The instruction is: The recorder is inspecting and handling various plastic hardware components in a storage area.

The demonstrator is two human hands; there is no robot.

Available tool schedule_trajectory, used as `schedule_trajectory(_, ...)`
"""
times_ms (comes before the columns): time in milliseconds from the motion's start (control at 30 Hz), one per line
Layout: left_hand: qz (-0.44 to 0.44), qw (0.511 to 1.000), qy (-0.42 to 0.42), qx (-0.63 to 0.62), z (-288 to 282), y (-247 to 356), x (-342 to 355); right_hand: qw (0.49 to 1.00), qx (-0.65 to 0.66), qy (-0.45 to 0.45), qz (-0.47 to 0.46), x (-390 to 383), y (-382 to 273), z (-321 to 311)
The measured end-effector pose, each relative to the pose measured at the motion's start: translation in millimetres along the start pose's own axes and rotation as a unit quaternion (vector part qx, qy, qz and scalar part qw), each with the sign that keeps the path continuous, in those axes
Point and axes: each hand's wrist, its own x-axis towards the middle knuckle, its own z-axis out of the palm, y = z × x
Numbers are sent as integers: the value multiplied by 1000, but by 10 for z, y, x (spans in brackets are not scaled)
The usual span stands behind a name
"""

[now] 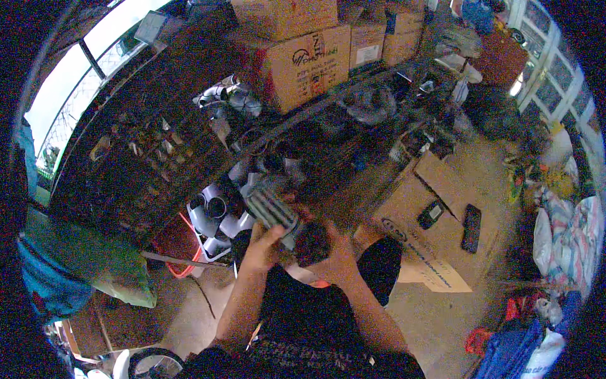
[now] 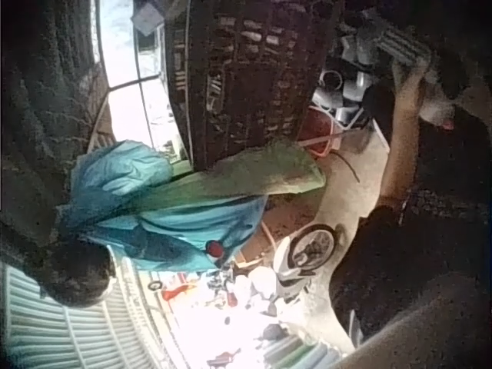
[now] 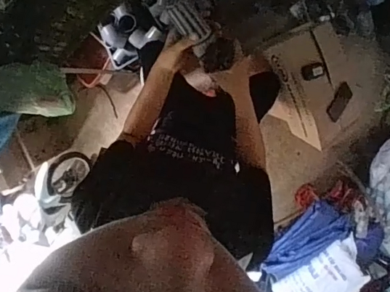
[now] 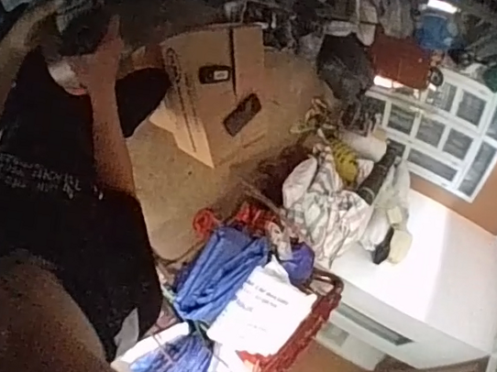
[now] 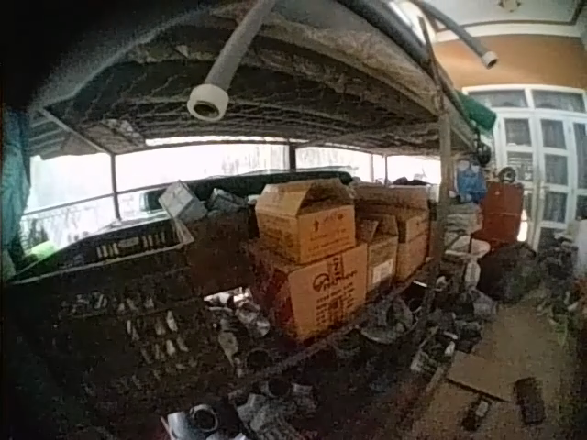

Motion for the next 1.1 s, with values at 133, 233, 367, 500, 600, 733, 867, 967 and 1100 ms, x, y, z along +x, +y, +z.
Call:
schedule_trajectory(133,28,995,-26,-92,-42,-7,-64,998,-50,29,28,21,-58,-43)
schedule_trajectory(233,30,999,24,0,-120,11,-148,995,-89,42,-33,20,-158,-15)
schedule_trajectory(367,98,985,57,129,-121,138,-155,997,-56,36,-26,16,-31,116)
schedule_trajectory(500,-2,988,130,84,-68,142,-65,999,-44,-8,-3,91,-348,93)
schedule_trajectory(600,33,991,-57,-114,-53,228,4,998,-44,28,-20,111,-293,55)
schedule_trajectory(733,23,996,20,81,44,360,-34,992,-103,44,-57,26,123,27)
schedule_trajectory(867,23,989,82,117,-42,173,43,999,-32,-25,2,109,-288,-10)
schedule_trajectory(967,2,996,0,-89,-48,51,51,999,-48,6,16,106,-242,-13)
schedule_trajectory(1100,18,999,-40,0,-45,193,-33,997,-70,45,-6,43,-363,-69)
